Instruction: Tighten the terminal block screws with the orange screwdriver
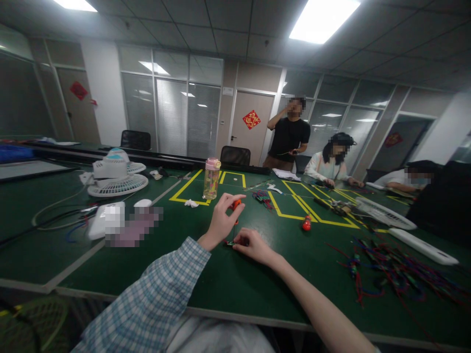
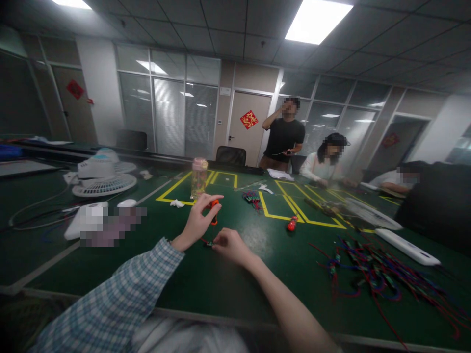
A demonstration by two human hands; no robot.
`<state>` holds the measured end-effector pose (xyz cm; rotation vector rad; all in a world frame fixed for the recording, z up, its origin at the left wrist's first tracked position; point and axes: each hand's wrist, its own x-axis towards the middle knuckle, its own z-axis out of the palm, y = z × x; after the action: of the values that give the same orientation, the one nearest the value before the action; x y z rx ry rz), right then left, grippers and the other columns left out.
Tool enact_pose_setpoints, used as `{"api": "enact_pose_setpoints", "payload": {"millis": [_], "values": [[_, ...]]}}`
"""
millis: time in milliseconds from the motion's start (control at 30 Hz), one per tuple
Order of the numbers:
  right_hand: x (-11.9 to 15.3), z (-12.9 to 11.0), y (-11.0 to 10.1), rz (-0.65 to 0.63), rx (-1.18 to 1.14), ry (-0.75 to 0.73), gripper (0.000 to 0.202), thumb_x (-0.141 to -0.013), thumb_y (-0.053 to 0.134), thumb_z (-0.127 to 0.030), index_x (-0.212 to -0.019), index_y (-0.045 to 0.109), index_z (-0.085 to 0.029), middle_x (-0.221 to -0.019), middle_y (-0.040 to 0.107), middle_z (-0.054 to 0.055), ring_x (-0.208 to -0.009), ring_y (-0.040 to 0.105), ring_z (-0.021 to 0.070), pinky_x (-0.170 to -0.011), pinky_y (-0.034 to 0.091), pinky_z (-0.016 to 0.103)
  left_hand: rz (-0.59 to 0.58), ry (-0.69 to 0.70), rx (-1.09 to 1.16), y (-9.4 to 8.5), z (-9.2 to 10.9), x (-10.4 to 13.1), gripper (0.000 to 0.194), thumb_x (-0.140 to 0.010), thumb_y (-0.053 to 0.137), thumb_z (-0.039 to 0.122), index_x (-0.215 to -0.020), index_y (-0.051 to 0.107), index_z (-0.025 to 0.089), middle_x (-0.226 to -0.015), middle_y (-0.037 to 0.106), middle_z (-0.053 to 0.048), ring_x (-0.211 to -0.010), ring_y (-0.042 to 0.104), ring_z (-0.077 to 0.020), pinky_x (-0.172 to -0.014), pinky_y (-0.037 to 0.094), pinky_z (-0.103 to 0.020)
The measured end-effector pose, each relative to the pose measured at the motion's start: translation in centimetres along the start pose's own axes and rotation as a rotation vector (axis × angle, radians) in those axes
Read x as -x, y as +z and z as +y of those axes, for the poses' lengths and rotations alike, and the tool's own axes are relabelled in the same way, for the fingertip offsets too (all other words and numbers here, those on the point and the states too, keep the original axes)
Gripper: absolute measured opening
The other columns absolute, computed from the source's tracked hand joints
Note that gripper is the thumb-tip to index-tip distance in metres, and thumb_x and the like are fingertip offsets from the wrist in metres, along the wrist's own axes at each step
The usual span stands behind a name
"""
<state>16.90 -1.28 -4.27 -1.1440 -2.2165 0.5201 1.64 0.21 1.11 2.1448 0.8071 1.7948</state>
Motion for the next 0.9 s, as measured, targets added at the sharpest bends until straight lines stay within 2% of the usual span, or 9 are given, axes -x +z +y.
{"api": "enact_pose_setpoints", "payload": {"millis": [133,300,400,500,667,767,900], "values": [[-0.03,0.21,0.09,0.003,0.0,-0.004,0.006,-0.072,0.068,-0.011,-0.076,0.066,-0.015,-0.072,0.056,-0.001,-0.062,0.051,0.0102,-0.058,0.04,0.021,-0.045,0.007,0.018,-0.07,0.21,0.03,0.03,-0.094,0.043,0.02,-0.121,0.056,0.024,-0.099,0.057,-0.003,-0.087,0.056,-0.0139,-0.078,0.046,-0.027],[-0.04,0.08,0.06,0.0,-0.008,0.011,0.007,-0.072,0.068,-0.009,-0.076,0.066,-0.014,-0.072,0.056,-0.001,-0.062,0.052,0.0103,-0.058,0.04,0.021,0.053,0.052,-0.096,-0.01,0.09,0.05,0.023,-0.085,0.06,0.024,-0.108,0.063,0.024,-0.084,0.05,0.0,-0.076,0.052,-0.0131,-0.072,0.045,-0.026],[-0.01,-0.08,-0.01,0.005,-0.004,0.02,0.007,-0.071,0.068,-0.008,-0.075,0.066,-0.014,-0.072,0.057,-0.001,-0.062,0.052,0.0103,-0.059,0.04,0.021,0.05,0.072,-0.096,-0.05,-0.04,0.04,0.02,-0.084,0.063,0.027,-0.103,0.065,0.023,-0.084,0.049,0.0,-0.076,0.052,-0.0132,-0.073,0.045,-0.026],[0.02,-0.17,-0.05,0.006,0.003,0.014,0.007,-0.072,0.068,-0.008,-0.074,0.066,-0.014,-0.072,0.057,-0.001,-0.062,0.051,0.0102,-0.059,0.04,0.021,0.024,0.069,-0.07,-0.02,-0.09,0.05,0.019,-0.087,0.058,0.026,-0.105,0.064,0.023,-0.088,0.053,-0.001,-0.081,0.054,-0.0138,-0.076,0.045,-0.026],[-0.01,-0.01,0.03,-0.001,0.001,0.005,0.006,-0.072,0.068,-0.009,-0.075,0.066,-0.014,-0.072,0.056,-0.001,-0.062,0.051,0.01,-0.059,0.04,0.02,-0.03,0.008,0.057,0.14,-0.03,0.11,0.028,-0.094,0.043,0.021,-0.119,0.056,0.022,-0.097,0.06,-0.003,-0.086,0.058,-0.0137,-0.079,0.046,-0.027],[-0.03,0.03,0.06,0.002,0.001,0.002,0.007,-0.072,0.069,-0.008,-0.074,0.066,-0.014,-0.071,0.056,-0.001,-0.062,0.051,0.0099,-0.058,0.04,0.02,-0.013,0.0,0.065,0.14,-0.01,0.08,0.022,-0.092,0.048,0.023,-0.11,0.061,0.021,-0.097,0.059,-0.004,-0.088,0.057,-0.0145,-0.079,0.046,-0.027],[-0.01,-0.16,-0.04,0.0,0.002,0.006,0.006,-0.072,0.069,-0.009,-0.074,0.066,-0.014,-0.071,0.056,-0.001,-0.062,0.051,0.0101,-0.058,0.039,0.02,0.08,-0.01,0.003,0.08,-0.08,-0.02,0.014,-0.086,0.059,0.026,-0.096,0.066,0.021,-0.09,0.054,-0.002,-0.083,0.055,-0.0141,-0.075,0.045,-0.026]]}}
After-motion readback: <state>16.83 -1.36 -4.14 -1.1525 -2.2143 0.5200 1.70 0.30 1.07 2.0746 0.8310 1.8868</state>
